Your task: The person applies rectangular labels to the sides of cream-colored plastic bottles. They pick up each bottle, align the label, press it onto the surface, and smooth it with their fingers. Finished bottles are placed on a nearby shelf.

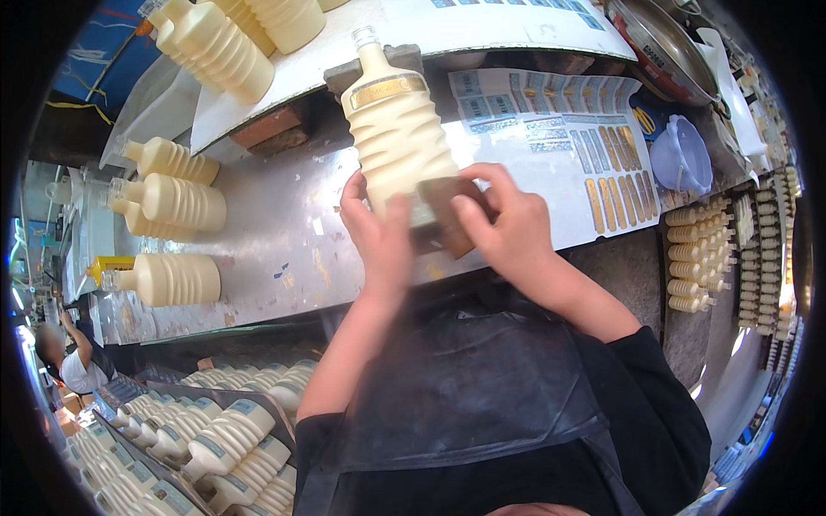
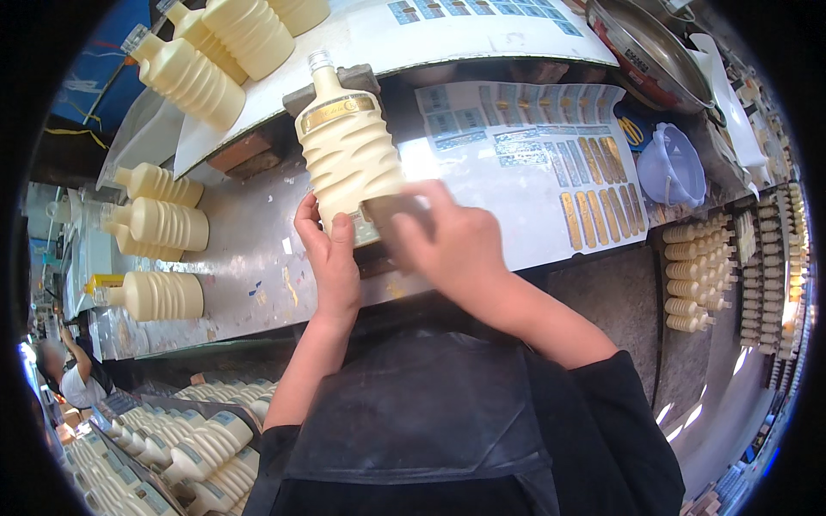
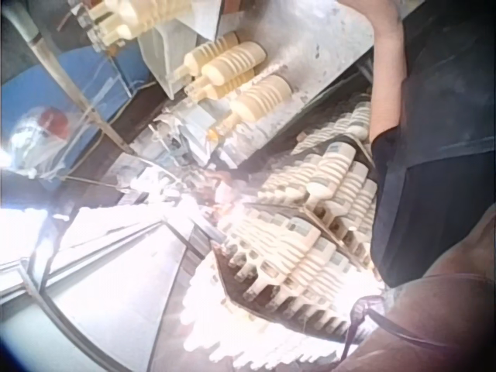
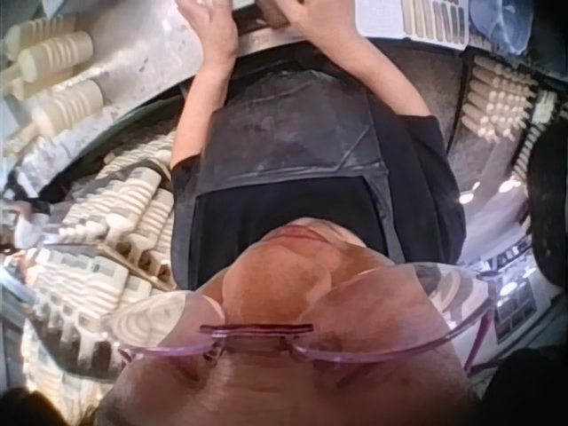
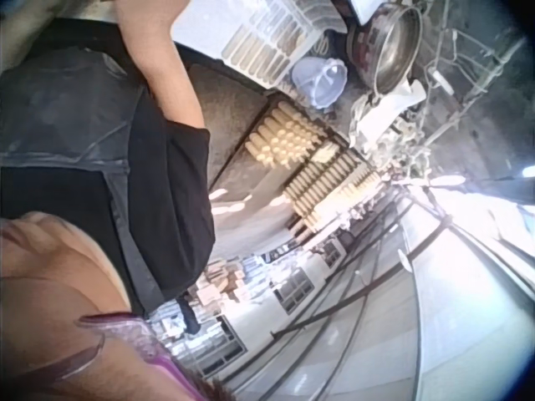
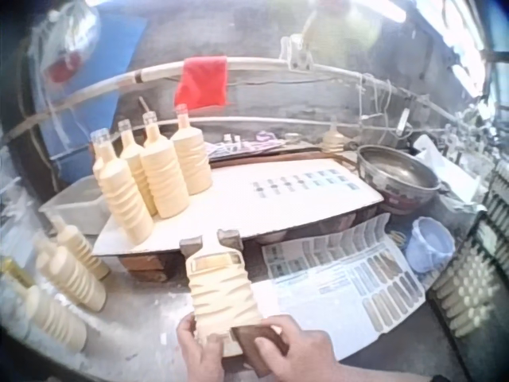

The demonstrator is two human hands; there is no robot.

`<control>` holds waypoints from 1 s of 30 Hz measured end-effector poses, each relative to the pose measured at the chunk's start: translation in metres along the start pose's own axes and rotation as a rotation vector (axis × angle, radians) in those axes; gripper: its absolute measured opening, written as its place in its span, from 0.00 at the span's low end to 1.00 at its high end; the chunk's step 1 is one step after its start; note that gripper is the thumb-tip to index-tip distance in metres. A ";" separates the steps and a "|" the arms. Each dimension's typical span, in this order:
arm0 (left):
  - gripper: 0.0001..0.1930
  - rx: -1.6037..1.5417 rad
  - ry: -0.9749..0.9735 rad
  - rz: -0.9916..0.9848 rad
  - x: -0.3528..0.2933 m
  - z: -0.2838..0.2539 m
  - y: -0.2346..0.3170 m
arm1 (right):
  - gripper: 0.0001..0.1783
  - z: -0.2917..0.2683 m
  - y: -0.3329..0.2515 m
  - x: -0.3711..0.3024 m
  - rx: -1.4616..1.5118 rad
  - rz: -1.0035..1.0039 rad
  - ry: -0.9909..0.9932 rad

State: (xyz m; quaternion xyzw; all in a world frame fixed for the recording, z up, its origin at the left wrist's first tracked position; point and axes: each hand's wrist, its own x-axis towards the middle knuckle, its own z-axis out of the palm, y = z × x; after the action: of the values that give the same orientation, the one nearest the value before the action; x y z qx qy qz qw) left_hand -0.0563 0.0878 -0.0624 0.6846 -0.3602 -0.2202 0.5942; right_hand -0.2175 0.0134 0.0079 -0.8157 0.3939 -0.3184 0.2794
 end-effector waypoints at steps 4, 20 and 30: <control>0.28 -0.223 -0.024 -0.001 -0.001 0.003 0.008 | 0.15 0.004 0.042 -0.006 0.322 0.303 -0.028; 0.40 0.213 -0.107 0.305 -0.002 -0.016 -0.002 | 0.15 0.020 0.056 0.006 0.649 0.345 0.037; 0.45 0.430 0.029 0.708 0.014 -0.030 0.038 | 0.17 -0.010 0.037 0.056 0.849 0.558 -0.251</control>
State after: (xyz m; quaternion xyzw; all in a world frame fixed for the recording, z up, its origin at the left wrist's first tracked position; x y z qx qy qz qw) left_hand -0.0340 0.0952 -0.0176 0.6299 -0.6029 0.0875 0.4818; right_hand -0.2148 -0.0544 0.0055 -0.5264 0.3961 -0.2634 0.7047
